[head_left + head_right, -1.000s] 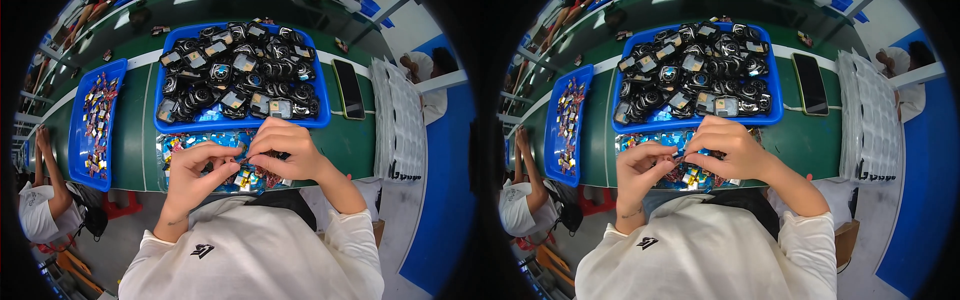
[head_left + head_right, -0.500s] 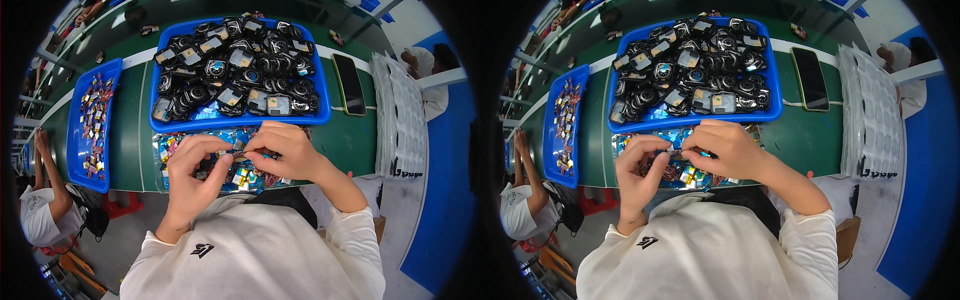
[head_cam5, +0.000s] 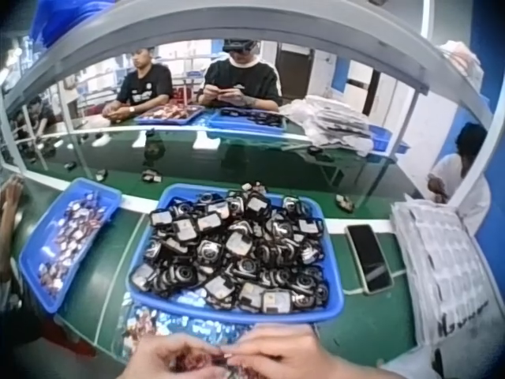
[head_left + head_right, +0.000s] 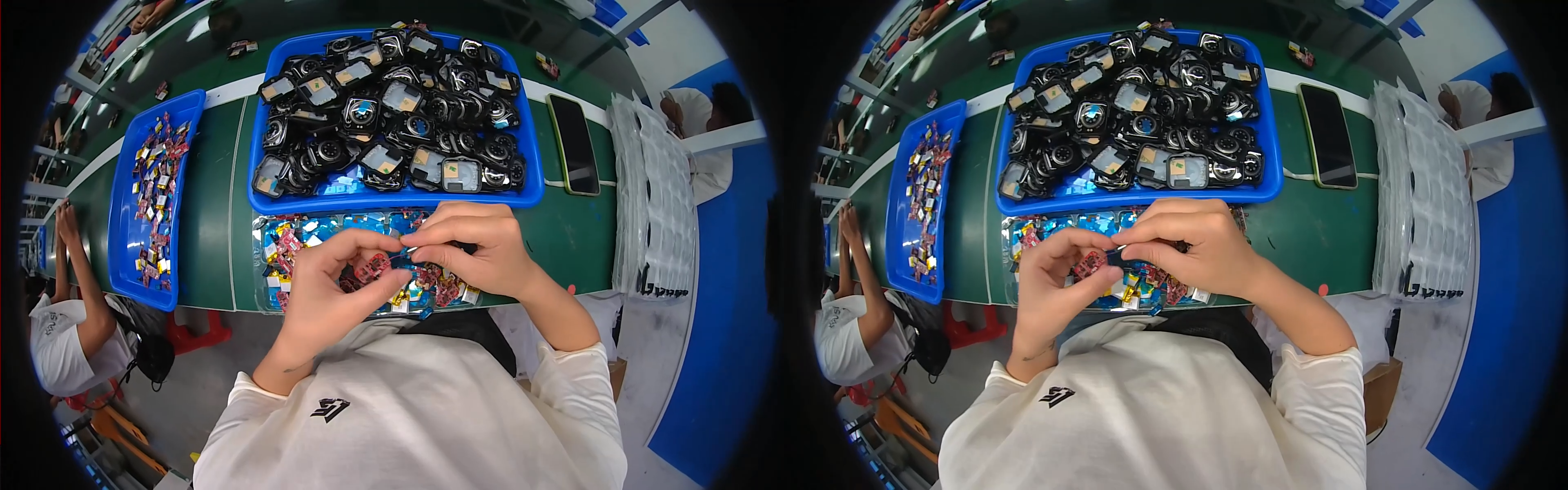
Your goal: The person is sorting and assembling small electronic components on a production line.
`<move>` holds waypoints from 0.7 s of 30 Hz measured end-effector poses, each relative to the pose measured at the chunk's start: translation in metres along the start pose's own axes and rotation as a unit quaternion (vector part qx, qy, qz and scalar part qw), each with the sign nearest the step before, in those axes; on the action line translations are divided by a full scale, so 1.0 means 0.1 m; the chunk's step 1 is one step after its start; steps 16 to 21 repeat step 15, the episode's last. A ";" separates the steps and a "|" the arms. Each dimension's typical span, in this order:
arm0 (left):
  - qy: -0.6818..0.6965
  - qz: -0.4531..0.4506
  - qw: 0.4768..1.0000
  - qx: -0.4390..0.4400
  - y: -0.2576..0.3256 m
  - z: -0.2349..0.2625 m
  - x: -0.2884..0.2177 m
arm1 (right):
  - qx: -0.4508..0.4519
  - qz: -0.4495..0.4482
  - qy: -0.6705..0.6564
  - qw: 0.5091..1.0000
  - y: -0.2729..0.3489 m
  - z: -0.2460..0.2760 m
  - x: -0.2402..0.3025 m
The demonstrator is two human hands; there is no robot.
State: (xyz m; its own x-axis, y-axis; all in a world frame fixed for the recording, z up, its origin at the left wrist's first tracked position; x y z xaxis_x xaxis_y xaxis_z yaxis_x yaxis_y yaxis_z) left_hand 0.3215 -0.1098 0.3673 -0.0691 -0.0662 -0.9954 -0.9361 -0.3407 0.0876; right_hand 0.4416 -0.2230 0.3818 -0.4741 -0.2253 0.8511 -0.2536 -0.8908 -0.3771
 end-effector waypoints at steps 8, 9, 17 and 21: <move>-0.036 -0.071 0.996 0.031 -0.03 -0.04 -0.05 | 0.011 -0.124 -0.301 0.945 0.07 -0.04 -0.15; -0.036 -0.071 0.996 0.031 -0.03 -0.05 -0.05 | 0.019 -0.148 -0.350 0.925 0.08 -0.06 -0.16; -0.067 -0.043 0.995 0.062 -0.02 -0.04 -0.02 | 0.099 -0.212 -0.390 0.891 0.12 -0.07 -0.20; -0.067 -0.043 0.995 0.062 -0.02 -0.04 -0.02 | 0.099 -0.212 -0.390 0.891 0.12 -0.07 -0.20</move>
Point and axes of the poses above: each hand's wrist, its own y-axis away from the middle knuckle, its own z-axis out of the back of the hand, x = y × z, the point moved 5 cm from there along -y, towards the middle knuckle, and after that the axes turned 6 degrees about x, right-handed, at the moved point
